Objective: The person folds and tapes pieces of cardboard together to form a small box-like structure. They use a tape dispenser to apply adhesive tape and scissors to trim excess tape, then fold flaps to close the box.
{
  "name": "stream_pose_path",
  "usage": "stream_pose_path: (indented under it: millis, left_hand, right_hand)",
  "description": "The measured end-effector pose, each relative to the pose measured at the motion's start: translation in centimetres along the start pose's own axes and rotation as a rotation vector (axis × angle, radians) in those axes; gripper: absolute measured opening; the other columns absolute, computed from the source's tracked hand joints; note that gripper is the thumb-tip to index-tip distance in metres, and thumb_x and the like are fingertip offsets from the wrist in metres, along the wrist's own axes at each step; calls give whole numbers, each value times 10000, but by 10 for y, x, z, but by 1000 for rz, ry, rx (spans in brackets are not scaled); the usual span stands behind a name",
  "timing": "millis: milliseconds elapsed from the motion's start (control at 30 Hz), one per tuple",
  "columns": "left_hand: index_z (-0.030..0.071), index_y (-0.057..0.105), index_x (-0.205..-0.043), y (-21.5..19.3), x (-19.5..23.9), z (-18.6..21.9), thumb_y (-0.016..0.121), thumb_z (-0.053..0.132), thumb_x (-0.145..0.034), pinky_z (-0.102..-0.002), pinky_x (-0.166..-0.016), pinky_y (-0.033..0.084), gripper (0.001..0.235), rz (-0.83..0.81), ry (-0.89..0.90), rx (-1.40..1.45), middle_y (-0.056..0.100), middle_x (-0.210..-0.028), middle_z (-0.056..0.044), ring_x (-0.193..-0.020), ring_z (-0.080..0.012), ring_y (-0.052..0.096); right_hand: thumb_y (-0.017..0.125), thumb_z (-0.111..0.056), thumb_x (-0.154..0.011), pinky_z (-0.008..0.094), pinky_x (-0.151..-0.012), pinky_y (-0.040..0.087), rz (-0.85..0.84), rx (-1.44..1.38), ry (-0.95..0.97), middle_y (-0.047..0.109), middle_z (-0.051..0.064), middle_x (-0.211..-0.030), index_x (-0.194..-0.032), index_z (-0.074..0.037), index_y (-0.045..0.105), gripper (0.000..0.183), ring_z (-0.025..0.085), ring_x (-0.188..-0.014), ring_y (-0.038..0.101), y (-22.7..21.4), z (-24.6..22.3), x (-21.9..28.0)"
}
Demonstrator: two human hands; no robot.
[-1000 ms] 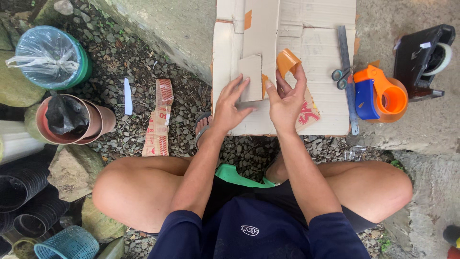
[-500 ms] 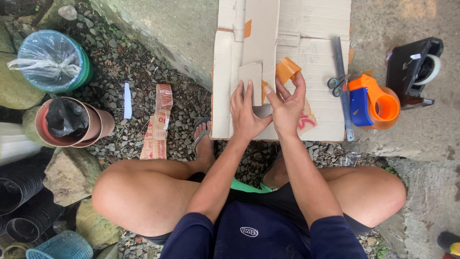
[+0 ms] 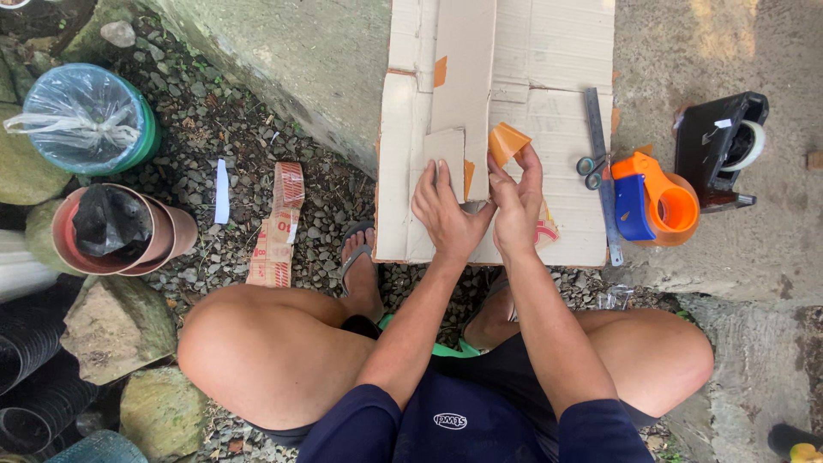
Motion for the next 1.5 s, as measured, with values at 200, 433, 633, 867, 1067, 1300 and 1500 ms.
stream_pose_path:
  millis: [200, 433, 633, 867, 1067, 1300, 1500]
  left_hand:
    - [-10, 392, -1496, 4, 0, -1, 920, 305, -650, -572, -1168, 243, 1047, -22, -30, -11, 406, -1542, -238, -1429, -412, 368]
    - [2, 397, -1499, 3, 0, -1, 932, 313, -687, -558, -1170, 246, 1021, 2, -19, -19, 400, -1543, -227, -1417, -403, 371]
    - [-30, 388, -1503, 6, 2, -10, 944, 309, -647, -566, -1167, 212, 1075, -71, -34, -9, 373, -1543, -233, -1419, -398, 341]
    - [-20, 384, -1505, 8, 3, -16, 958, 304, -591, -570, -1152, 205, 1127, -79, -74, 27, 375, -1539, -226, -1408, -397, 339]
    - [-2, 389, -1512, 10, 3, -20, 961, 307, -580, -563, -1160, 212, 1136, -67, -61, 31, 379, -1543, -216, -1410, -395, 345]
    - [-13, 385, -1511, 9, 5, -19, 966, 312, -576, -564, -1151, 212, 1149, -64, -56, 39, 383, -1545, -220, -1412, -392, 348]
    - [-8, 400, -1502, 10, 4, -19, 969, 310, -572, -562, -1152, 211, 1135, -72, -64, 32, 387, -1545, -214, -1410, -389, 353]
  right_hand:
    - [382, -28, -944, 416, -1087, 530, 18, -29, 80, 324, 159, -1571, -1591, -2, 242, 663, 371, -1401, 543, -9, -3, 0]
    - [490, -93, -965, 417, -990, 553, -93, 462, -45, 555, 176, -1423, -1443, 11, 480, 489, 334, -1216, 676, -25, -64, -28]
    - [696, -243, -907, 445, -952, 541, -335, 1711, -27, 723, 133, -1215, -1264, -144, 721, 371, 346, -1074, 699, -4, -166, -35]
    - [718, -207, -812, 469, -936, 527, -534, 1838, 171, 677, 115, -1302, -1365, -154, 644, 561, 324, -1127, 677, 35, -221, -40]
    - [777, -214, -739, 448, -1019, 462, -578, 1823, 56, 559, 129, -1457, -1498, -142, 488, 816, 341, -1244, 590, 33, -234, -33]
    - [810, -208, -657, 433, -1004, 482, -562, 1808, 61, 503, 133, -1510, -1552, -111, 390, 993, 339, -1264, 588, 24, -241, -24]
    - [818, -184, -682, 411, -961, 524, -509, 1804, 210, 405, 95, -1596, -1577, -123, 304, 1034, 270, -1031, 723, 29, -248, -19]
Point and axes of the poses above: each hand's wrist, its own x-axis away from the middle knuckle, its own y-axis out of the palm, z = x × y, the point moved 4 cm from there along -x, towards the middle knuckle
